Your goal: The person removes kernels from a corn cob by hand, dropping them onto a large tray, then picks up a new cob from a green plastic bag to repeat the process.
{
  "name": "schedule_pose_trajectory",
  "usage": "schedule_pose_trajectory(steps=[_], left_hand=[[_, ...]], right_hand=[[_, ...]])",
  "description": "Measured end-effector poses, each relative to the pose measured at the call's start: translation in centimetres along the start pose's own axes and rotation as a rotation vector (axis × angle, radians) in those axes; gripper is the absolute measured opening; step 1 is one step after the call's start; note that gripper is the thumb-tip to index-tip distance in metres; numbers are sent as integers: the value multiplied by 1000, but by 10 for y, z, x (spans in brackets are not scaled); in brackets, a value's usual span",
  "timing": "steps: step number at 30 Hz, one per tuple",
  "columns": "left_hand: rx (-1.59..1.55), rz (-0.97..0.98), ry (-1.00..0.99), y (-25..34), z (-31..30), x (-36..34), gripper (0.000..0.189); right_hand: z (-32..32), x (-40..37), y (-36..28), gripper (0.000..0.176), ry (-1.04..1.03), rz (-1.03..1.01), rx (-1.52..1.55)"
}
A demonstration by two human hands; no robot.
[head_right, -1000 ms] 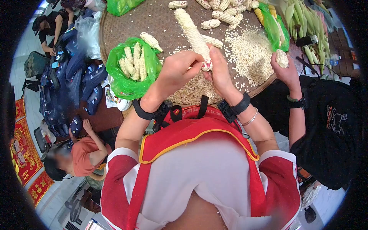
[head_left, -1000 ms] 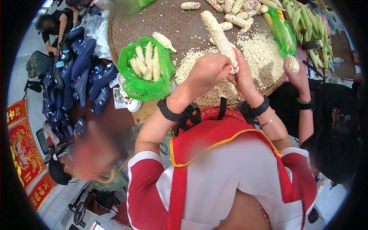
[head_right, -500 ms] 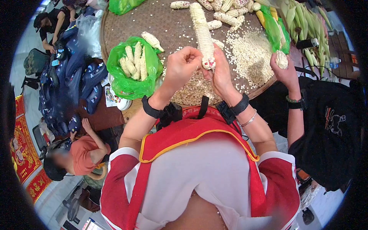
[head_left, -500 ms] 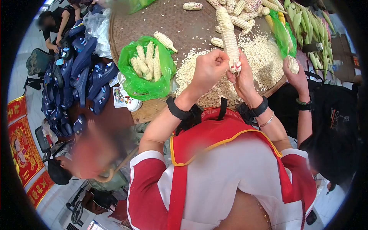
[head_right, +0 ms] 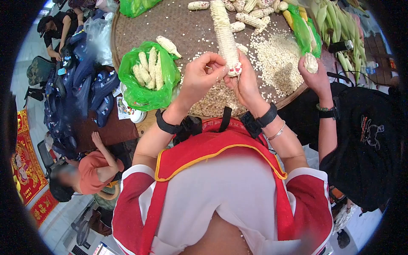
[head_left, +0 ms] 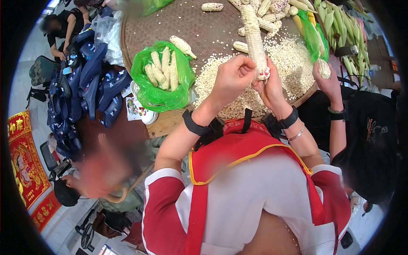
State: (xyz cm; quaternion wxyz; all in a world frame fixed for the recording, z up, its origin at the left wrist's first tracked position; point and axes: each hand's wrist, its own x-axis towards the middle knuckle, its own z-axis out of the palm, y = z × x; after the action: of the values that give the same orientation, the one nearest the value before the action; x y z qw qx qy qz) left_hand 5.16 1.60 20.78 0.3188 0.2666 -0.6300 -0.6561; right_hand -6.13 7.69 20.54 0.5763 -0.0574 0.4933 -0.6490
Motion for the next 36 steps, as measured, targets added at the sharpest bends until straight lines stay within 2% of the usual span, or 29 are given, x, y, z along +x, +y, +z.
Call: schedule_pose_trajectory(steps=[4, 10, 14, 16, 19, 20, 22, 24, 26, 28, 30, 31, 32, 33, 34, 35, 36], left_hand=[[52, 27, -51, -1, -3, 3, 15], [-238, -115, -156, -10, -4, 2, 16], [-79, -68, -60, -10, 5, 1, 13], [25, -49, -26, -12, 9, 2, 12], [199, 124, 45, -15, 12, 1, 10], [202, 122, 50, -18, 8, 2, 10], [370, 182, 116, -22, -3, 8, 5], [320, 168, 91, -22, -7, 6, 8], [195, 122, 58, -24, -9, 7, 13], [155, 143, 78, -23, -5, 6, 16], [240, 92, 97, -16, -2, 3, 14], [238, 93, 96, -13, 2, 0, 14], [306, 239, 147, -10, 7, -2, 13], [372, 385, 197, -9, 10, -4, 12], [372, 385, 197, -11, 11, -3, 12], [476, 484, 197, -16, 11, -3, 13], [580, 583, 197, -18, 11, -2, 15]], right_hand=[[-7, 4, 5, 39, -20, -89, -78], [-13, 2, 8, 45, -37, -193, -224], [-11, 5, 13, 46, -21, -263, -248], [-3, 6, 15, 46, 98, -405, -279], [-9, 8, 11, 45, 32, -354, -328], [-12, 5, 8, 45, 27, -350, -327], [-17, -2, 4, 45, -56, -188, -326], [-18, 0, 3, 41, -72, -180, -259], [-19, 5, 0, 37, -112, -39, -48], [-19, 6, -1, 36, -84, -1, -6], [-22, 7, 0, 38, -141, 66, 80], [-23, 11, 2, 38, -236, 66, 137], [-23, 11, 2, 38, -236, 66, 139], [-10, 5, -3, 36, -105, 78, 163], [-3, 2, -6, 35, 27, 90, 184], [-10, 5, -3, 35, 27, 89, 184], [-17, 8, 0, 33, -59, 83, 172]])
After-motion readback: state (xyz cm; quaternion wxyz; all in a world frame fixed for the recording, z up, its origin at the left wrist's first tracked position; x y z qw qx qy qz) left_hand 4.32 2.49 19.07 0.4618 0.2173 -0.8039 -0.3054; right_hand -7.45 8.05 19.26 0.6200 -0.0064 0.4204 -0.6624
